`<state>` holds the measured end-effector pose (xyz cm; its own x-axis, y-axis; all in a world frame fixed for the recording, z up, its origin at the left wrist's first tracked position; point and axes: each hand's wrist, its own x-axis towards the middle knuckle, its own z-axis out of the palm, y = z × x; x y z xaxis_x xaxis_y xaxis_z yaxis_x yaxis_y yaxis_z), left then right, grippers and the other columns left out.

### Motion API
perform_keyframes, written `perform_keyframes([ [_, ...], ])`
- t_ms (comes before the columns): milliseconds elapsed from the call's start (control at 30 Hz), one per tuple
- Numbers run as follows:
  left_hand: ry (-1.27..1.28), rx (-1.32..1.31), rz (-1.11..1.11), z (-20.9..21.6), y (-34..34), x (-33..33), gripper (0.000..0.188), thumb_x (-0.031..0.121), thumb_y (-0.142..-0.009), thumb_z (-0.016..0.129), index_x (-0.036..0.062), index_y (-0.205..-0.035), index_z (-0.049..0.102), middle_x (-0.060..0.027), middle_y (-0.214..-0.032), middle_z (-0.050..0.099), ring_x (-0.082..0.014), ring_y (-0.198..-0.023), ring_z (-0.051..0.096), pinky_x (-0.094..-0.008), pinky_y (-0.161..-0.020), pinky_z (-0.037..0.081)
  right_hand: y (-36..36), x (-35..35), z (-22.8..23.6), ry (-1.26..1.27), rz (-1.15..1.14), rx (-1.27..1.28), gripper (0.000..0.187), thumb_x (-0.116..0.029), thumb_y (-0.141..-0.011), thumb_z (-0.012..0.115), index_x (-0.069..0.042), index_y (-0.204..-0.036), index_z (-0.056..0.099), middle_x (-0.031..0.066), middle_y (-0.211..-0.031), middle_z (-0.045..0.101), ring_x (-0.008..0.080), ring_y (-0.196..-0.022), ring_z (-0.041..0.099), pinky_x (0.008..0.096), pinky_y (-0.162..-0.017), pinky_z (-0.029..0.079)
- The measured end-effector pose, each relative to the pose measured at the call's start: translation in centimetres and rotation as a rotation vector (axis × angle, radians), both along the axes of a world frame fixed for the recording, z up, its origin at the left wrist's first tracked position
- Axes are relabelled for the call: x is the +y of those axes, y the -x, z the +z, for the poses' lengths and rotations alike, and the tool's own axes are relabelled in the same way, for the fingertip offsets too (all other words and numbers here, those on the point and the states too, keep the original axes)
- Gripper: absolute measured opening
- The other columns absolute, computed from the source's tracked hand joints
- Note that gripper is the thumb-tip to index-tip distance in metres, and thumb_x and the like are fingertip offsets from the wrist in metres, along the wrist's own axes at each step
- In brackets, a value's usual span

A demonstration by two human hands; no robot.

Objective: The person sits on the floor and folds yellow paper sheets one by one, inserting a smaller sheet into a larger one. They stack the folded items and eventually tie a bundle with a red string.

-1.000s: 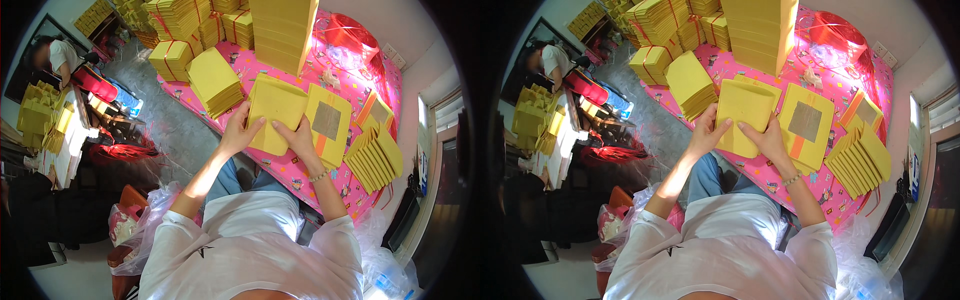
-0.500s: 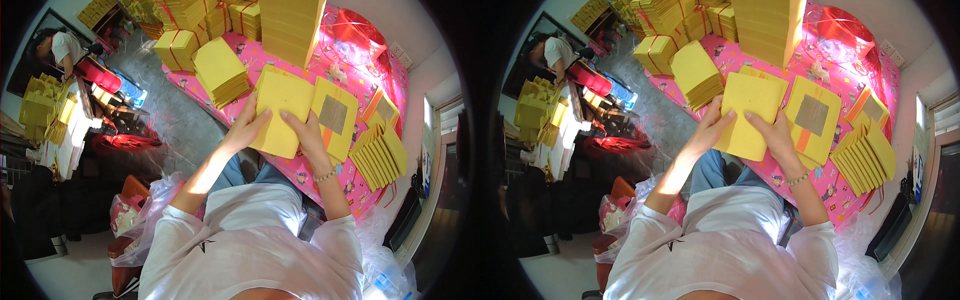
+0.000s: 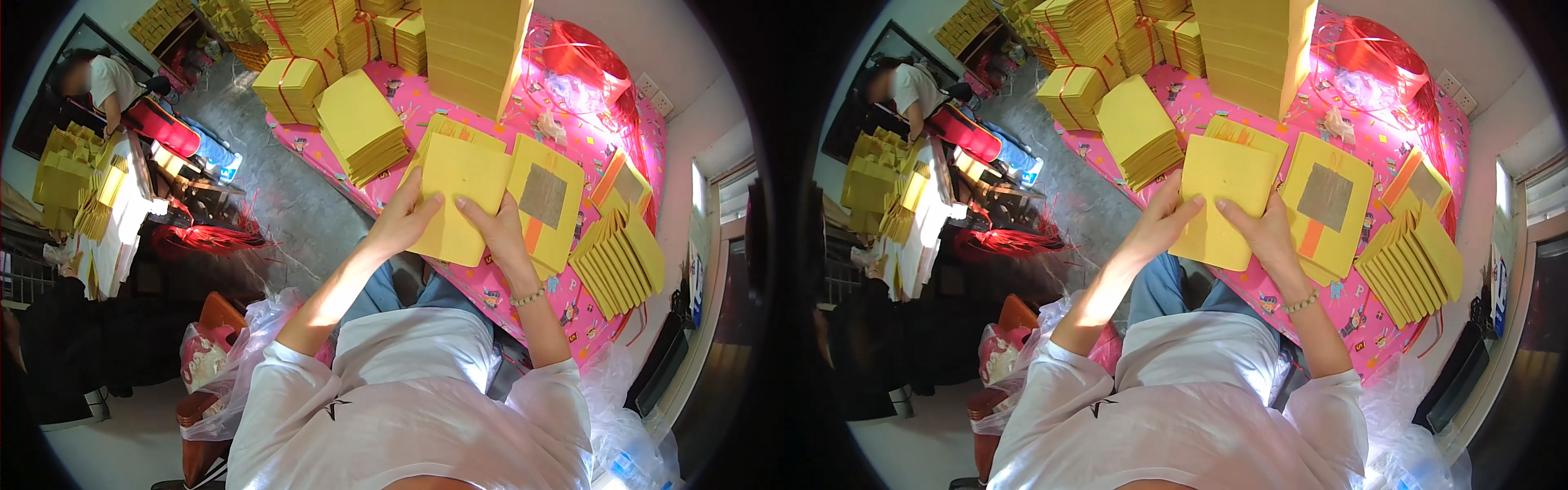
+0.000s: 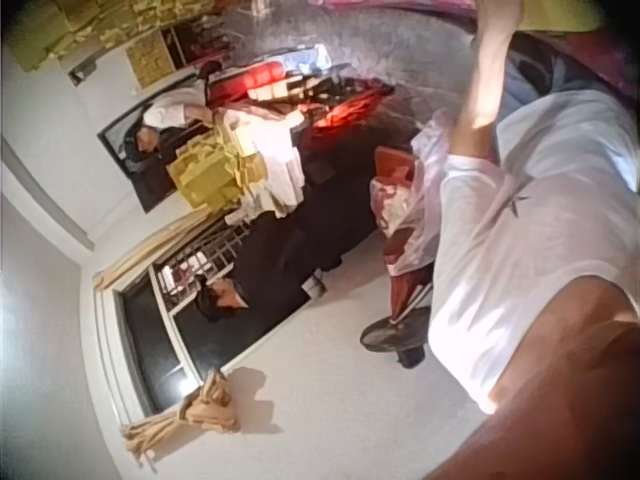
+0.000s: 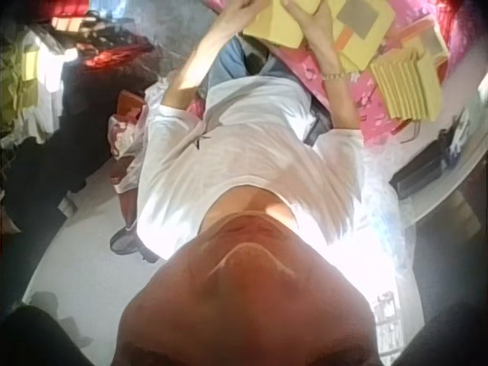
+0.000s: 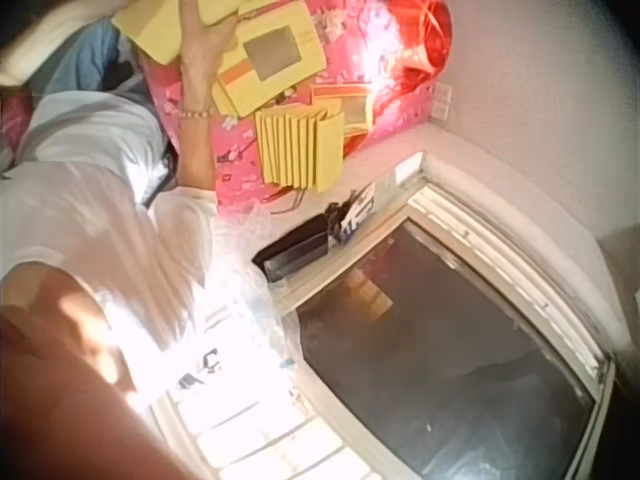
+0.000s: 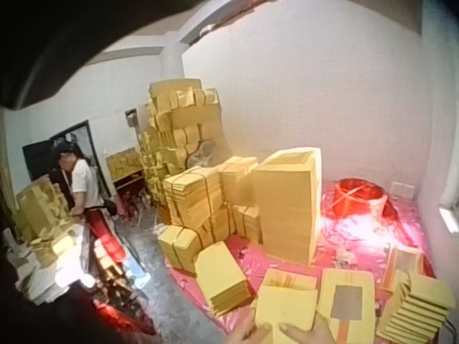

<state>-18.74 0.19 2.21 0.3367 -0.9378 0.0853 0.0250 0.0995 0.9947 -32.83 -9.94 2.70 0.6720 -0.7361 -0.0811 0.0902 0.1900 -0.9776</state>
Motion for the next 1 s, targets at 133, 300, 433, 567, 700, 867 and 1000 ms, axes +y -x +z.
perform_keyframes([
  [133,0.093,0.018,0.091,0.2,1.5,0.2,0.041,0.011,-0.097,0.047,-0.0019,-0.134,0.036,-0.0127,-0.124,0.052,-0.0152,-0.114,0.050,-0.0294,-0.094,0.042,0.4,0.2,0.5,0.085,0.014,0.004,0.048,-0.008,-0.081,0.072,0.002,-0.121,0.049,0.0117,-0.110,0.063,0.0169,-0.097,0.063,0.0300,-0.082,0.052],
  [300,0.107,0.026,0.124,0.4,2.1,0.8,0.038,0.012,-0.098,0.046,-0.0010,-0.133,0.037,-0.0114,-0.119,0.055,-0.0146,-0.109,0.052,-0.0294,-0.091,0.043,0.5,0.5,0.7,0.153,0.032,-0.009,0.047,-0.008,-0.080,0.072,0.003,-0.121,0.050,0.0118,-0.109,0.064,0.0165,-0.095,0.064,0.0297,-0.081,0.053],
  [433,0.138,-0.009,0.178,0.3,2.6,1.4,0.035,0.011,-0.098,0.045,-0.0008,-0.131,0.038,-0.0123,-0.116,0.056,-0.0145,-0.106,0.053,-0.0293,-0.089,0.044,0.7,0.9,1.2,0.155,0.051,-0.013,0.045,-0.007,-0.080,0.073,0.003,-0.118,0.051,0.0116,-0.107,0.065,0.0158,-0.094,0.064,0.0294,-0.080,0.053],
  [567,0.116,-0.115,0.236,0.5,3.1,2.2,0.032,0.011,-0.098,0.045,-0.0010,-0.127,0.040,-0.0145,-0.110,0.059,-0.0161,-0.101,0.056,-0.0309,-0.085,0.046,0.8,1.5,1.4,0.174,0.063,-0.022,0.043,-0.007,-0.080,0.072,0.004,-0.117,0.052,0.0112,-0.106,0.065,0.0152,-0.093,0.064,0.0289,-0.079,0.053],
  [700,0.100,-0.227,0.296,1.0,3.9,2.6,0.029,0.012,-0.098,0.045,-0.0016,-0.123,0.041,-0.0164,-0.104,0.061,-0.0175,-0.097,0.059,-0.0327,-0.083,0.046,1.3,2.1,1.6,0.206,0.051,-0.071,0.044,-0.005,-0.080,0.072,0.003,-0.118,0.052,0.0110,-0.106,0.065,0.0149,-0.093,0.064,0.0282,-0.079,0.053],
  [867,0.107,-0.134,0.331,1.0,5.5,3.0,0.027,0.014,-0.098,0.045,-0.0028,-0.119,0.041,-0.0190,-0.100,0.062,-0.0200,-0.095,0.061,-0.0337,-0.079,0.048,2.8,2.7,2.2,0.182,0.077,-0.101,0.046,-0.002,-0.080,0.071,0.002,-0.120,0.050,0.0101,-0.109,0.064,0.0156,-0.097,0.063,0.0296,-0.082,0.053],
  [1000,0.078,-0.156,0.372,2.3,7.3,3.3,0.027,0.015,-0.098,0.046,-0.0038,-0.117,0.041,-0.0212,-0.097,0.063,-0.0244,-0.091,0.063,-0.0357,-0.075,0.049,4.0,3.0,3.0,0.186,0.074,-0.129,0.048,-0.001,-0.079,0.070,0.003,-0.122,0.049,0.0095,-0.110,0.063,0.0140,-0.097,0.062,0.0285,-0.083,0.052],
])
